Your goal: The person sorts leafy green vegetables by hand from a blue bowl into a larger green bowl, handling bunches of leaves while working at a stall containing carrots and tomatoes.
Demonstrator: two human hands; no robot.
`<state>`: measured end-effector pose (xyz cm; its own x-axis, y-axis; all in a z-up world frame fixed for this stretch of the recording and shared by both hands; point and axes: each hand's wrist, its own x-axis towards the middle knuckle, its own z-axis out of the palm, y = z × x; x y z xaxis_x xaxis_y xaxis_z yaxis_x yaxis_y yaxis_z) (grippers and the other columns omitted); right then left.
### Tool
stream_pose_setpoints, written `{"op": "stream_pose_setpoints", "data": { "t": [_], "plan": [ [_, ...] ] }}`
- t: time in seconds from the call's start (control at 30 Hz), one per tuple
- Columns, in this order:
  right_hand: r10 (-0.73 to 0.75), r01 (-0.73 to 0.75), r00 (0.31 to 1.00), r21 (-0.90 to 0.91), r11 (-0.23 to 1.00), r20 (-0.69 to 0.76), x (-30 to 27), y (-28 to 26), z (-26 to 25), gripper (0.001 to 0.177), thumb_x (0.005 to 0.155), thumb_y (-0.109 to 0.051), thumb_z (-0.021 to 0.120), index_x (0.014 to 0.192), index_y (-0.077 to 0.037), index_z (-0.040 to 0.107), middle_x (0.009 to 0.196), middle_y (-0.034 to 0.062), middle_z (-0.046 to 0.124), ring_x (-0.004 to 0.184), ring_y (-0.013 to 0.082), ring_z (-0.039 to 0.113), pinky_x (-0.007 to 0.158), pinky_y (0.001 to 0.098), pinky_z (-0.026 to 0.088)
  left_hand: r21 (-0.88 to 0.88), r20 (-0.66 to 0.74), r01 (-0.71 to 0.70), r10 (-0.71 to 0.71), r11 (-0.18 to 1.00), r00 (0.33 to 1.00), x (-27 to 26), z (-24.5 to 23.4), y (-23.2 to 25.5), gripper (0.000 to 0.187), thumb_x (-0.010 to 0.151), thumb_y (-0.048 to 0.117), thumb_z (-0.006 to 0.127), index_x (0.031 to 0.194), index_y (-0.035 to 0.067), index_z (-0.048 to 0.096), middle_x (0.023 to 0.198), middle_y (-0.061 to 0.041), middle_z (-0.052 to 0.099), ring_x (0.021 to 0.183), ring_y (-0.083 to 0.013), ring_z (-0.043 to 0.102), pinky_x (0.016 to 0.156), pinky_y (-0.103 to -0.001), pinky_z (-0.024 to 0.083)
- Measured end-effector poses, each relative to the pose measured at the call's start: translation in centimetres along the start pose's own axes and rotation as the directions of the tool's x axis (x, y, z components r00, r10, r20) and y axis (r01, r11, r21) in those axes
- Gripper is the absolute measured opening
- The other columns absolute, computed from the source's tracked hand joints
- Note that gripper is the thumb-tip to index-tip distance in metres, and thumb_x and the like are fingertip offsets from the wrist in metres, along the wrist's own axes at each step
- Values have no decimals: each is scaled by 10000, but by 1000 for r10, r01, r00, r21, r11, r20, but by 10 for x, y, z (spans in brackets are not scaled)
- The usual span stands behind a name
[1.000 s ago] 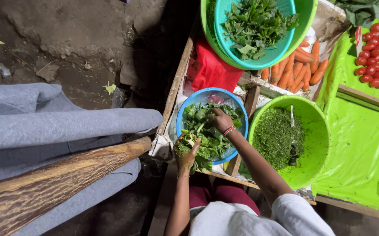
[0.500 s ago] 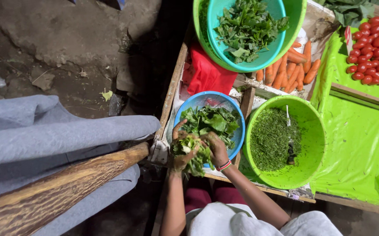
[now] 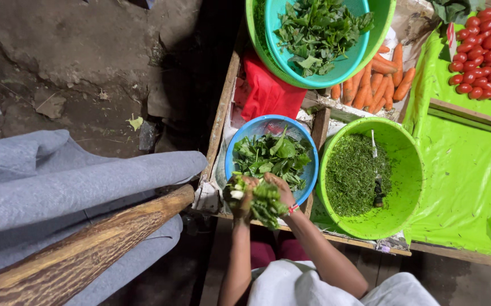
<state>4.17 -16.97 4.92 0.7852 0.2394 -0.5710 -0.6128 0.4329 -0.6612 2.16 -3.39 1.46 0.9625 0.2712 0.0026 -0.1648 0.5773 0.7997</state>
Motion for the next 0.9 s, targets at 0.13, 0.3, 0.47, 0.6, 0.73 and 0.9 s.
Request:
{"op": "stream_pose_setpoints", "data": {
  "t": [0.13,0.3,0.47,0.6,0.73,0.9],
  "plan": [
    [191,-147,943,171,974,-273,6,-14,34,301,1025,-286,555,1040,-41,728,877,65,729,700,134,679,602,275,564,-446,-20,0,-10,895,1000,0,-26,-47,522,839,224,784,1280,11,602,1164,-102,668,1094,-243,639,975,-399,534],
    [245,-187,881,178,966,-405,46,40,15,370,1040,-347,612,1032,10,709,847,72,718,653,142,636,540,294,512,-994,-99,-46,-609,102,787,3,-64,-80,647,882,257,700,1435,-15,502,1345,-165,630,1248,-321,589,1076,-466,480],
    [131,-229,862,-145,962,-489,89,86,-2,225,995,-269,568,1065,-117,718,848,36,743,649,130,659,565,314,525,160,-551,273,-144,949,822,-7,-59,-82,711,876,365,770,1386,-34,477,1339,-231,569,1184,-339,569,1015,-569,477],
    [157,15,761,260,965,-630,116,57,-37,419,1077,-435,598,929,-43,582,776,123,579,635,264,591,630,463,551,-673,-295,-667,-710,-320,639,-10,-97,-61,1026,930,654,551,1510,-133,241,1435,-364,378,1334,-404,375,1057,-552,345],
    [-531,-69,710,-797,600,-462,137,28,-27,565,1006,-562,613,991,-8,721,869,206,690,811,345,646,749,482,513,-386,-543,408,-561,827,624,-28,-96,-56,743,958,512,579,1484,11,426,1400,-191,474,1307,-295,440,1088,-490,362],
    [-603,83,760,-956,-281,243,153,18,24,857,531,-597,825,1088,44,710,936,244,713,879,422,682,706,530,536,372,-397,414,-260,831,880,-30,-86,-66,517,999,307,643,1399,-1,528,1308,-176,553,1203,-307,525,1057,-506,438]
  ]
}}
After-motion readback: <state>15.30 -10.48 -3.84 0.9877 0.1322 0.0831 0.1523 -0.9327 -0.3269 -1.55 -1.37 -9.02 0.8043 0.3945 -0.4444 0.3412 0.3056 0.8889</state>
